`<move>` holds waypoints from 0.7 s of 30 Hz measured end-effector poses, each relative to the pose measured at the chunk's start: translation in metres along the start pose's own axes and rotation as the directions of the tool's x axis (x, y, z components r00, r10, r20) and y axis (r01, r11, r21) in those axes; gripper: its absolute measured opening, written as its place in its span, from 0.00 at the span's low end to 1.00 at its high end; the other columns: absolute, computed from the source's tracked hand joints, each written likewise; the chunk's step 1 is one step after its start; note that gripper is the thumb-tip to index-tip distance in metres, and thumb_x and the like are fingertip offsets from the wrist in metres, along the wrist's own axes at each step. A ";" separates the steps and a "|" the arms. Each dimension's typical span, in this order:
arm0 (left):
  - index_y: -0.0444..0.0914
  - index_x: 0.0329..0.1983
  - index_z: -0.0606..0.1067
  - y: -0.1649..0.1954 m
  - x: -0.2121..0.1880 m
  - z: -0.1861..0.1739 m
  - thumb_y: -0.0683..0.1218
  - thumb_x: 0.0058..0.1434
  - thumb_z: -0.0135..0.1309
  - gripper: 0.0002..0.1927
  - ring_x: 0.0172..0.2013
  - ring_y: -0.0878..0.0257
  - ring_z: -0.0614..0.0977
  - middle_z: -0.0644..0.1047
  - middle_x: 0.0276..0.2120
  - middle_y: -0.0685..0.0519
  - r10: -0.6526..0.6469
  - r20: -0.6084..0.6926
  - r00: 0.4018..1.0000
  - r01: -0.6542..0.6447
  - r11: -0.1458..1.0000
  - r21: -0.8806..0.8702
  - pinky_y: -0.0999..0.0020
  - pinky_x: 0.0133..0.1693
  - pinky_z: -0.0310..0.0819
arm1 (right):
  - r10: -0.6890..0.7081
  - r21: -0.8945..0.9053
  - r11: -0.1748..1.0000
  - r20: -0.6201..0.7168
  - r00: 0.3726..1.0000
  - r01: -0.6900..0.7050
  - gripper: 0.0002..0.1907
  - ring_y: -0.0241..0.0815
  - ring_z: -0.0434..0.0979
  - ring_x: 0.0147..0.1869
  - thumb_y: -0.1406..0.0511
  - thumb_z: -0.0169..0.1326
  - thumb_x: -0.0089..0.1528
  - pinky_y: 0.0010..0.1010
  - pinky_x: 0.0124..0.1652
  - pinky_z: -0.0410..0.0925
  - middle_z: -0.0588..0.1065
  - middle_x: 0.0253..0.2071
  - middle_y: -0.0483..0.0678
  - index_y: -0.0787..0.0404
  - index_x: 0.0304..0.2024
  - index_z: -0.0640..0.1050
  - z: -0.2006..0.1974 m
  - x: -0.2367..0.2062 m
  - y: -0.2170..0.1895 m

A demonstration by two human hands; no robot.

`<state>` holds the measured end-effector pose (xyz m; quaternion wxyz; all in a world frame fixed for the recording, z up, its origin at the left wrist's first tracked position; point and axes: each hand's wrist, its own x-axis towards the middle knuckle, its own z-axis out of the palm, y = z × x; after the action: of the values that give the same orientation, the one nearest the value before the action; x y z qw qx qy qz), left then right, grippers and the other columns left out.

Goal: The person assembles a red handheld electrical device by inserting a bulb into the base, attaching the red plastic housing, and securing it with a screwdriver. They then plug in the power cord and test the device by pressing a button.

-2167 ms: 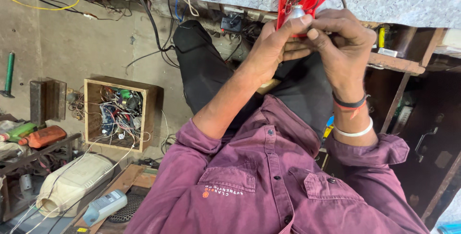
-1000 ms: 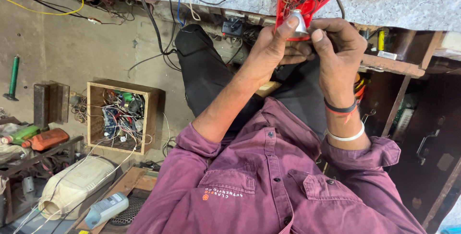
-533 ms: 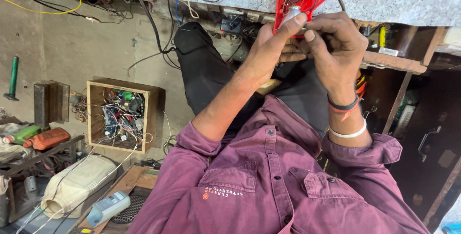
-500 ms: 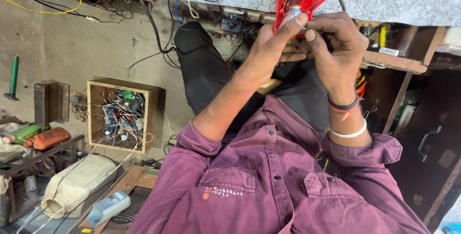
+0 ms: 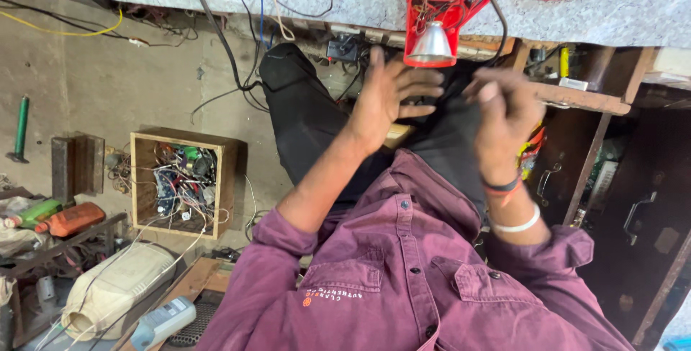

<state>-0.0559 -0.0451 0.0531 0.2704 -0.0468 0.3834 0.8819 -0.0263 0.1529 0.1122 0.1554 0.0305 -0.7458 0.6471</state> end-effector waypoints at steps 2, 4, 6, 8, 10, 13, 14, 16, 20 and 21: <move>0.34 0.66 0.68 -0.033 -0.007 -0.010 0.76 0.69 0.32 0.45 0.56 0.53 0.79 0.78 0.56 0.43 0.011 -0.188 0.982 -0.010 1.000 0.007 0.55 0.56 0.76 | 0.121 -0.087 0.990 0.094 0.988 -0.113 0.11 0.39 0.78 0.44 0.64 0.52 0.74 0.28 0.45 0.70 0.78 0.41 0.49 0.67 0.50 0.80 0.011 -0.023 0.010; 0.36 0.67 0.68 -0.064 -0.009 -0.017 0.74 0.72 0.35 0.41 0.57 0.54 0.76 0.76 0.56 0.45 -0.064 -0.327 0.943 0.026 0.993 -0.119 0.56 0.60 0.71 | 0.087 -0.186 0.982 0.264 0.961 -0.038 0.16 0.49 0.80 0.54 0.64 0.53 0.70 0.37 0.54 0.71 0.79 0.50 0.54 0.67 0.55 0.79 0.032 -0.043 0.027; 0.37 0.65 0.66 -0.083 -0.006 -0.024 0.72 0.76 0.38 0.36 0.56 0.53 0.75 0.74 0.55 0.47 -0.197 -0.292 0.936 0.051 0.896 -0.442 0.54 0.61 0.68 | -0.096 -0.273 0.925 0.507 0.856 0.266 0.22 0.60 0.71 0.65 0.62 0.50 0.67 0.46 0.62 0.64 0.74 0.60 0.60 0.67 0.59 0.75 0.051 -0.052 0.048; 0.41 0.64 0.67 -0.083 -0.004 -0.038 0.73 0.69 0.35 0.37 0.55 0.54 0.76 0.76 0.54 0.48 -0.276 -0.363 0.890 0.056 0.857 -0.513 0.55 0.59 0.67 | -0.038 -0.408 0.861 0.544 0.838 0.304 0.23 0.64 0.66 0.69 0.63 0.48 0.67 0.48 0.62 0.60 0.73 0.63 0.62 0.67 0.62 0.74 0.055 -0.057 0.062; 0.42 0.64 0.67 -0.073 -0.004 -0.050 0.71 0.66 0.36 0.36 0.54 0.55 0.77 0.76 0.54 0.49 -0.247 -0.423 0.872 0.001 0.864 -0.503 0.54 0.58 0.67 | 0.016 -0.441 0.864 0.508 0.861 0.244 0.23 0.65 0.66 0.69 0.63 0.48 0.69 0.47 0.62 0.60 0.72 0.64 0.63 0.67 0.64 0.73 0.048 -0.054 0.068; 0.42 0.64 0.66 -0.050 -0.007 -0.057 0.65 0.69 0.41 0.30 0.54 0.56 0.77 0.76 0.53 0.50 -0.077 -0.466 0.881 -0.102 0.932 -0.348 0.53 0.58 0.68 | 0.199 -0.393 0.920 0.421 0.885 -0.020 0.20 0.60 0.75 0.60 0.64 0.50 0.70 0.40 0.58 0.67 0.74 0.57 0.62 0.68 0.62 0.74 0.033 -0.038 0.059; 0.41 0.63 0.67 -0.041 -0.010 -0.058 0.63 0.69 0.42 0.28 0.53 0.57 0.78 0.76 0.52 0.50 -0.054 -0.462 0.885 -0.096 0.951 -0.295 0.54 0.58 0.70 | 0.326 -0.431 0.894 0.437 0.838 -0.124 0.20 0.57 0.79 0.53 0.63 0.52 0.68 0.37 0.53 0.69 0.77 0.52 0.59 0.67 0.59 0.76 0.028 -0.031 0.052; 0.39 0.61 0.70 -0.027 -0.016 -0.055 0.60 0.71 0.44 0.25 0.50 0.58 0.79 0.78 0.49 0.50 -0.010 -0.434 0.901 -0.087 0.975 -0.203 0.57 0.54 0.73 | 0.371 -0.407 0.896 0.470 0.801 -0.177 0.18 0.51 0.83 0.46 0.63 0.54 0.66 0.34 0.47 0.72 0.80 0.45 0.56 0.68 0.54 0.79 0.018 -0.018 0.034; 0.35 0.55 0.75 -0.013 -0.027 -0.039 0.52 0.72 0.47 0.18 0.41 0.62 0.81 0.80 0.41 0.51 0.058 -0.368 0.928 -0.089 0.994 -0.066 0.65 0.44 0.76 | 0.291 -0.155 0.956 0.426 0.857 -0.248 0.14 0.41 0.82 0.44 0.66 0.54 0.67 0.30 0.46 0.73 0.82 0.41 0.53 0.70 0.49 0.81 -0.009 0.011 -0.005; 0.35 0.53 0.75 -0.011 -0.028 -0.033 0.50 0.72 0.47 0.16 0.38 0.63 0.81 0.80 0.39 0.52 0.078 -0.359 0.930 -0.097 0.995 -0.035 0.67 0.42 0.76 | 0.329 -0.088 0.943 0.397 0.857 -0.321 0.13 0.38 0.82 0.44 0.66 0.52 0.68 0.28 0.46 0.74 0.81 0.39 0.52 0.70 0.49 0.80 -0.017 0.020 -0.014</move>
<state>-0.0308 -0.0748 0.0309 0.1554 -0.1963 0.4047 0.8795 -0.0389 0.1703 0.1328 -0.1137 0.0364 -0.7620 0.6364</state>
